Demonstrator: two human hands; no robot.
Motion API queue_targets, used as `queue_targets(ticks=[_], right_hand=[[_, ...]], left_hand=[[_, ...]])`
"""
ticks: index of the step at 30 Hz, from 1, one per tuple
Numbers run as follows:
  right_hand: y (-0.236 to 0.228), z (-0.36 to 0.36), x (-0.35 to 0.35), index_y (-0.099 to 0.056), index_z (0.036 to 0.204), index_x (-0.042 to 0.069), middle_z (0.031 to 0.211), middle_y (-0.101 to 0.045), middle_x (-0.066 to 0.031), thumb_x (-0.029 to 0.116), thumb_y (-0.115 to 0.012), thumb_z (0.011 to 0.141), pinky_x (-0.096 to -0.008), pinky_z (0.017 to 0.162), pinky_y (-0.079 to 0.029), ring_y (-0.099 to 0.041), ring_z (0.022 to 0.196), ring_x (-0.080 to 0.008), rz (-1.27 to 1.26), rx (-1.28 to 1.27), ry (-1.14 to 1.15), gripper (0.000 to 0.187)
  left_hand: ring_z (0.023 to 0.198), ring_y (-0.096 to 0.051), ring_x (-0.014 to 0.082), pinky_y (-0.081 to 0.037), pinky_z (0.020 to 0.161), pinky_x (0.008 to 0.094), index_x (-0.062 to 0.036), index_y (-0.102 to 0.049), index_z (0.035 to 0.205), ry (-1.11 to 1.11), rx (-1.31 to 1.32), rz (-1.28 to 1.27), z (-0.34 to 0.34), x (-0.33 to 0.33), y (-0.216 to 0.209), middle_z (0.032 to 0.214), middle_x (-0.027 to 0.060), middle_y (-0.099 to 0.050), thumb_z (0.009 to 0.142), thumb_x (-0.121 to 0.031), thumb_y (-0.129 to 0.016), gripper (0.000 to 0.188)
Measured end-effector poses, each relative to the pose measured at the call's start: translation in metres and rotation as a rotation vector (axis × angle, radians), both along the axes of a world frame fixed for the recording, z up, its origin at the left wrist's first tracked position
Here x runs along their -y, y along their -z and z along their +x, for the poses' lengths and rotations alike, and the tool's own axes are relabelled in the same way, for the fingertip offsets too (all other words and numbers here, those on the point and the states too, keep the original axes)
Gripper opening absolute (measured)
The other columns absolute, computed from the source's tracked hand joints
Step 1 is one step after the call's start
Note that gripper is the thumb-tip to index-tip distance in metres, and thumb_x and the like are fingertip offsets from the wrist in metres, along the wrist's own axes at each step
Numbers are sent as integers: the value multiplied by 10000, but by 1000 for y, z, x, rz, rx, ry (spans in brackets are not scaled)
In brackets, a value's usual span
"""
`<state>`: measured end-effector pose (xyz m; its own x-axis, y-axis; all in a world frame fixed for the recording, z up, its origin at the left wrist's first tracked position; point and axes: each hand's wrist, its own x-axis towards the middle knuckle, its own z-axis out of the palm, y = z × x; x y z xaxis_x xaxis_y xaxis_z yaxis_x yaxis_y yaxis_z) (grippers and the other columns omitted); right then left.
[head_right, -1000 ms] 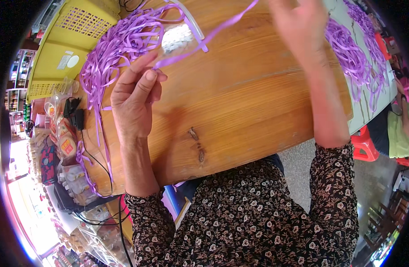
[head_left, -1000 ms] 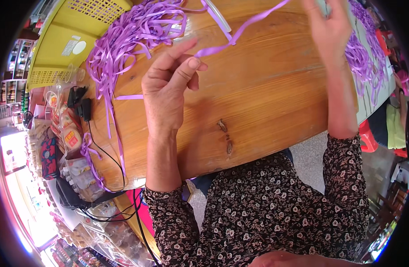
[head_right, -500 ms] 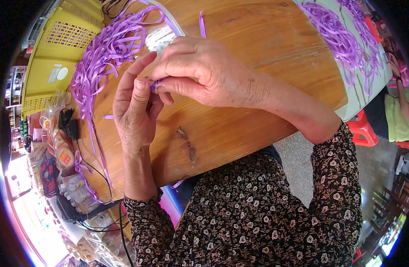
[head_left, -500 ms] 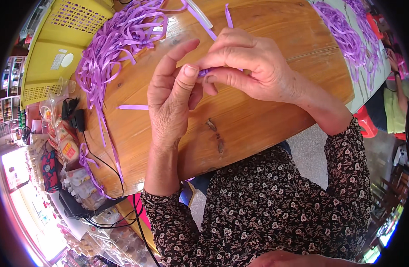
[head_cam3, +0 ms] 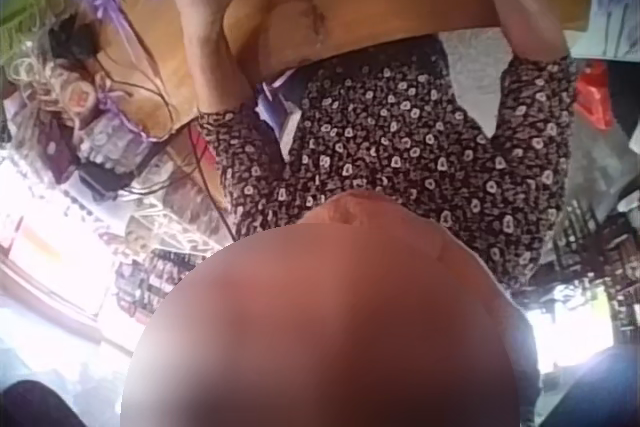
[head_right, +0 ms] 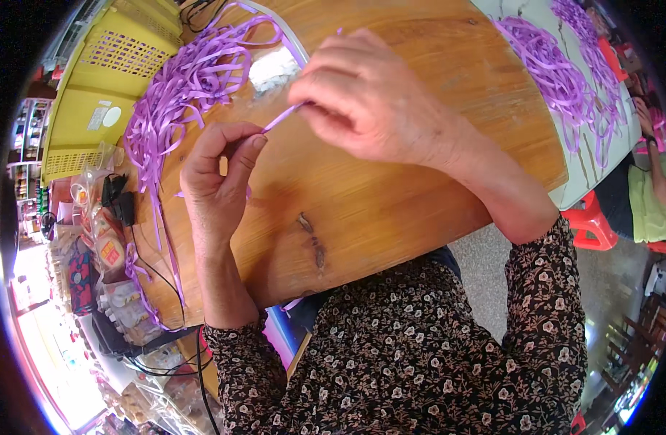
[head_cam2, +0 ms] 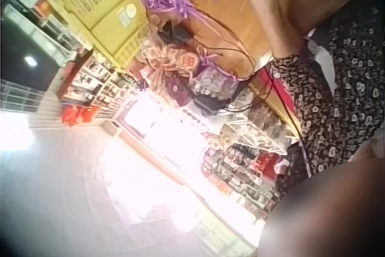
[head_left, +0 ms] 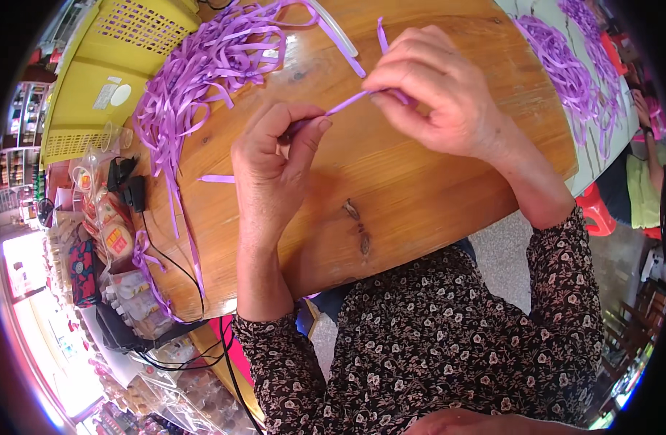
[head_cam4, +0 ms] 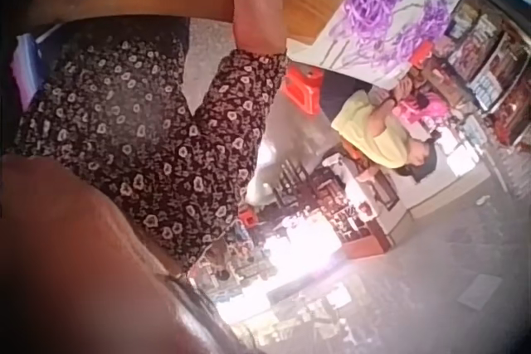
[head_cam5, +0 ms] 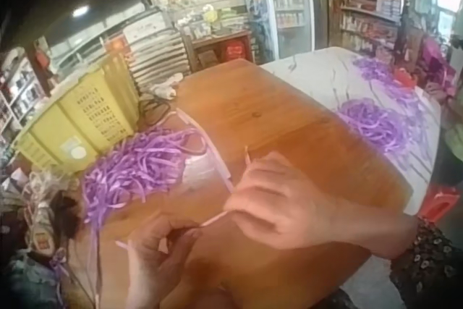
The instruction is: Tying knots or making loops with purple plastic ribbons at a workbench.
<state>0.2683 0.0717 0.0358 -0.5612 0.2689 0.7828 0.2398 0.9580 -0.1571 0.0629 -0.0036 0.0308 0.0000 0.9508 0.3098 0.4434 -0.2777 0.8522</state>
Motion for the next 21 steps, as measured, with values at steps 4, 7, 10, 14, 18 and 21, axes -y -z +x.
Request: queue_targets(ticks=[4,7,10,14,18,21], right_hand=[[-17,16,-11,-607,831,28,763,-589,-64,-52,-671,680,-315,671,-447,-578,719,-212,-58,5,120,183],[-23,34,-18,-611,836,18,790,-604,-75,-51,-667,706,-293,668,-463,-591,740,-210,-53,11,206,158],[-18,57,-26,-614,846,13,791,-605,-71,-51,-655,737,-258,684,-463,-595,758,-183,-114,-49,309,132],[-9,107,-38,-637,924,8,841,-624,-9,-5,-633,810,-219,713,-453,-568,780,-92,-177,-154,513,114],[-3,149,-55,-654,1004,21,887,-635,37,55,-631,850,-194,722,-447,-542,793,-34,-344,-309,706,160],[1,172,-65,-657,1014,27,882,-643,33,71,-639,848,-185,726,-448,-552,795,-34,-240,-245,757,173]], left_hand=[[679,-535,148,-430,601,258,10,-592,846,-18,-292,241,-24,1,-19,788,70,-556,777,39,-641,90],[691,-548,185,-439,613,277,6,-585,842,-105,-448,241,-50,19,-30,797,87,-564,776,46,-633,91],[713,-560,195,-445,640,279,5,-582,852,-197,-518,238,-81,37,-27,815,94,-575,783,46,-626,91],[753,-569,211,-452,680,289,6,-575,859,-297,-541,212,-109,61,-25,839,99,-581,794,35,-622,85],[786,-572,231,-454,715,300,-2,-574,863,-366,-589,236,-133,85,-20,861,105,-585,801,22,-618,80],[790,-572,235,-453,731,308,-6,-577,870,-382,-616,213,-145,98,-13,859,105,-587,806,18,-612,77]])
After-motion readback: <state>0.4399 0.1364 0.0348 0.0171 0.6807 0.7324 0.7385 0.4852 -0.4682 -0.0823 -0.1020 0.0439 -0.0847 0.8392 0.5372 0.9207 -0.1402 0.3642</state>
